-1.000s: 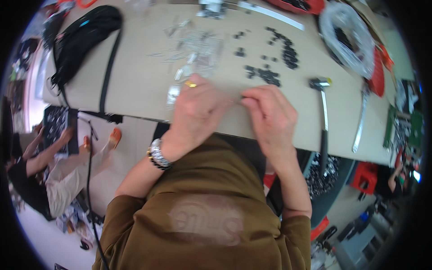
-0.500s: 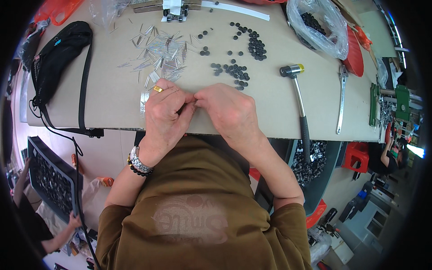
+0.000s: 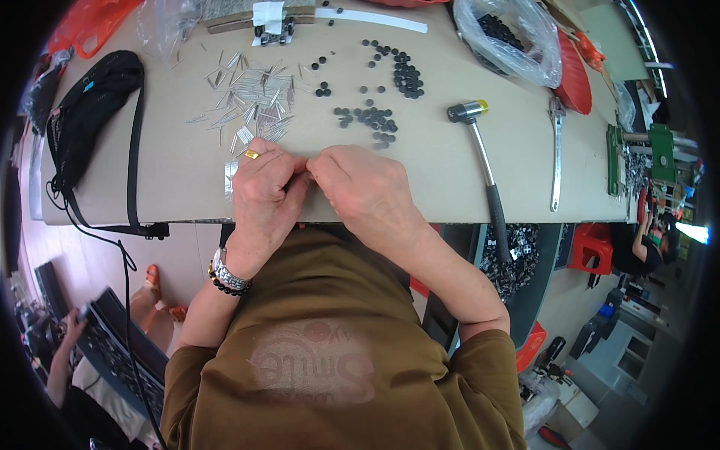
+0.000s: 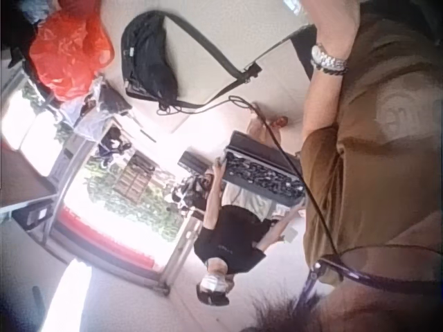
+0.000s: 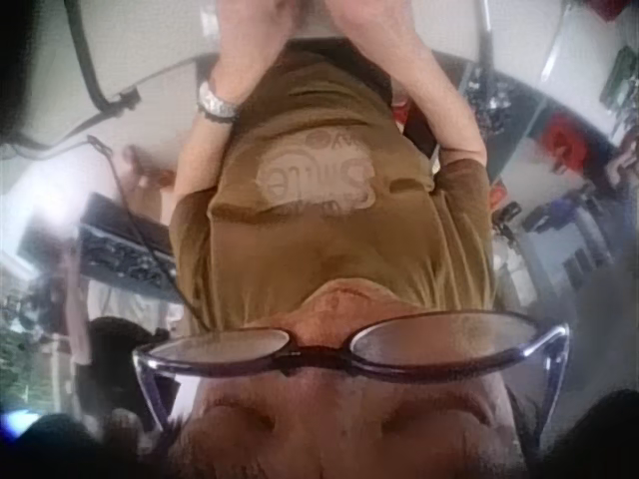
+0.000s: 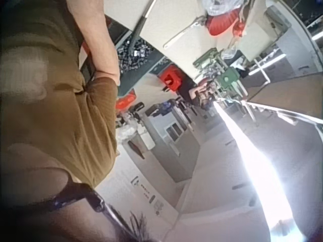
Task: The person assembles components by fitting black rubber pieces onto metal pins by hand and tapping them together with a small mallet.
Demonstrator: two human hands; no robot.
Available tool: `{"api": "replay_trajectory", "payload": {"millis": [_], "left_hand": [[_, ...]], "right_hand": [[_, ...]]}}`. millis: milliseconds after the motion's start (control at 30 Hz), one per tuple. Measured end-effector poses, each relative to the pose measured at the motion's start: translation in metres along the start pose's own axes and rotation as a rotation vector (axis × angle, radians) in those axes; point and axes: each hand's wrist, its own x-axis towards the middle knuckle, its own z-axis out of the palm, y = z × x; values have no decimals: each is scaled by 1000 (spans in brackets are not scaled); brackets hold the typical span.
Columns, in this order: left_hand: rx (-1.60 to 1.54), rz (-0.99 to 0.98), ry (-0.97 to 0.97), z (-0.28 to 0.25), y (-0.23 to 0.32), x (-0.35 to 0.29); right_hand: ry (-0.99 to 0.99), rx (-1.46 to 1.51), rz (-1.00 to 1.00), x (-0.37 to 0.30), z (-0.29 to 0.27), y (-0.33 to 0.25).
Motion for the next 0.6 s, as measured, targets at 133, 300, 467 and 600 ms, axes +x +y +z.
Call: {"api": "replay_trajectory", "payload": {"millis": [133, 300, 467, 600], "left_hand": [[-19, -29, 4, 0, 2, 0], [-17, -50, 20, -1, 6, 1], [17, -76, -5, -2, 4, -2], [26, -73, -12, -3, 5, 1]], "right_hand": [[119, 27, 301, -3, -27, 3], [148, -497, 630, -55, -84, 58], [18, -545, 757, -79, -79, 66], [60, -525, 674, -74, -72, 61]]}}
